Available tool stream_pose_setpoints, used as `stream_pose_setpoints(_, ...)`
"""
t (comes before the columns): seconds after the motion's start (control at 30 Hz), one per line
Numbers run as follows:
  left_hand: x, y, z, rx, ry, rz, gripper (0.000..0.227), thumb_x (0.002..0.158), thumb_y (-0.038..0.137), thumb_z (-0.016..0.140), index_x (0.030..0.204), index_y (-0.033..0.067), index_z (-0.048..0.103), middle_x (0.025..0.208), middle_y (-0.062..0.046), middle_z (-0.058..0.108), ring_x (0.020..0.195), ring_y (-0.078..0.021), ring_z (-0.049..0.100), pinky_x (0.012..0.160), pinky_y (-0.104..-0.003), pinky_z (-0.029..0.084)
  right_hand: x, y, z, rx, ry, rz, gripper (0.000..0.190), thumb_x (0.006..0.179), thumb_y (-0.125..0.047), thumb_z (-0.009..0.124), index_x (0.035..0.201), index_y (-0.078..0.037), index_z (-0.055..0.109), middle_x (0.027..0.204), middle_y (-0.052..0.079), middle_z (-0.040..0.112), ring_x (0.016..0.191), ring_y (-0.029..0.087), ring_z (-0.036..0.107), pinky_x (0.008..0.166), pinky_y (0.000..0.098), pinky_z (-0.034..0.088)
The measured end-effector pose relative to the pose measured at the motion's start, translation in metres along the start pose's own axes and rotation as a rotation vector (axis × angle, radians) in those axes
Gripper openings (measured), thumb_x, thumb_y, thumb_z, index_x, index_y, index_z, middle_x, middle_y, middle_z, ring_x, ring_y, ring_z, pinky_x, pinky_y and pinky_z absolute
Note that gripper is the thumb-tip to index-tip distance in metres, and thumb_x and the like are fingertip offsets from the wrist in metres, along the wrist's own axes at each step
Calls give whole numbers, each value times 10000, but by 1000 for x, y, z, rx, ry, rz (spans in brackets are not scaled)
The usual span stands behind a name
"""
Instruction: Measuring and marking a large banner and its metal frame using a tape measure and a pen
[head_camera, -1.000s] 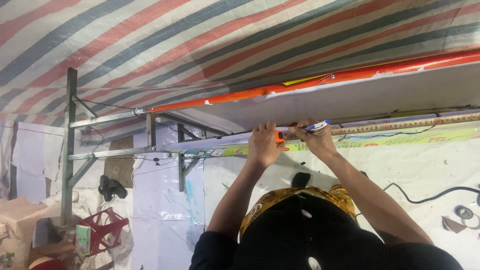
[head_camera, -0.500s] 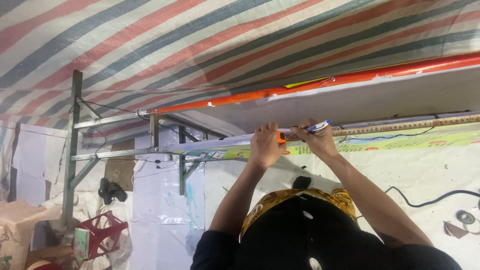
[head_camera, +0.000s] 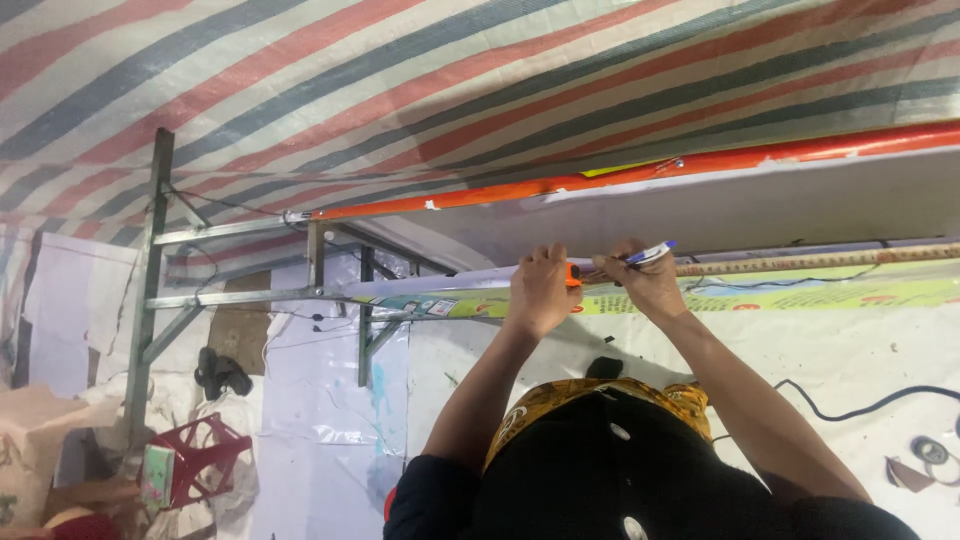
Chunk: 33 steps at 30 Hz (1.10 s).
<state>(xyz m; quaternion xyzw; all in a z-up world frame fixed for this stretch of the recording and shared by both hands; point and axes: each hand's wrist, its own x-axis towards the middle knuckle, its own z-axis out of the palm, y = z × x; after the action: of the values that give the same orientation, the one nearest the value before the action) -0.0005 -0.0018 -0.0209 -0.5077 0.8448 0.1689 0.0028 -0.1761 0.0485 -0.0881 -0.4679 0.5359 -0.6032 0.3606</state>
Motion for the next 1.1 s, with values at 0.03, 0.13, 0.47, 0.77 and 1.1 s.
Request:
stream_pose_setpoints(0.03,0,-1,0,-6,-3,0,460,726,300,786,1044,61,555,981,-192,660,942,-465,714,750,-529,618,0,-7,1,-15,-9,-9,166,914,-41,766,781,-94,683,652,75,631,600,152,588,631,276,480)
stream_pose_setpoints(0.13,4,-3,12,-14,44,-3,455,722,323,781,1033,82,554,958,-170,654,915,-434,717,735,-506,623,1,25,-2,80,39,4,197,844,-18,859,772,-55,679,597,74,602,543,124,562,527,273,485)
stream_pose_setpoints(0.47,-3,6,-12,-42,28,13,459,717,297,773,1039,66,542,957,-174,652,909,-447,721,712,-496,621,0,42,-8,60,60,16,232,865,-37,895,789,-12,678,584,101,605,519,133,601,486,276,499)
stream_pose_setpoints(0.77,0,2,-3,-52,46,34,467,696,274,795,1037,59,558,956,-195,661,900,-474,714,732,-518,617,-2,34,-5,65,53,112,191,875,-7,838,810,9,659,650,119,632,576,144,610,536,277,529)
stream_pose_setpoints(1.1,0,-2,-1,-21,53,22,486,693,303,810,1043,69,567,957,-181,665,899,-463,720,720,-517,617,2,-2,-2,53,4,129,232,909,-100,843,775,-20,671,622,131,632,568,152,612,535,289,528)
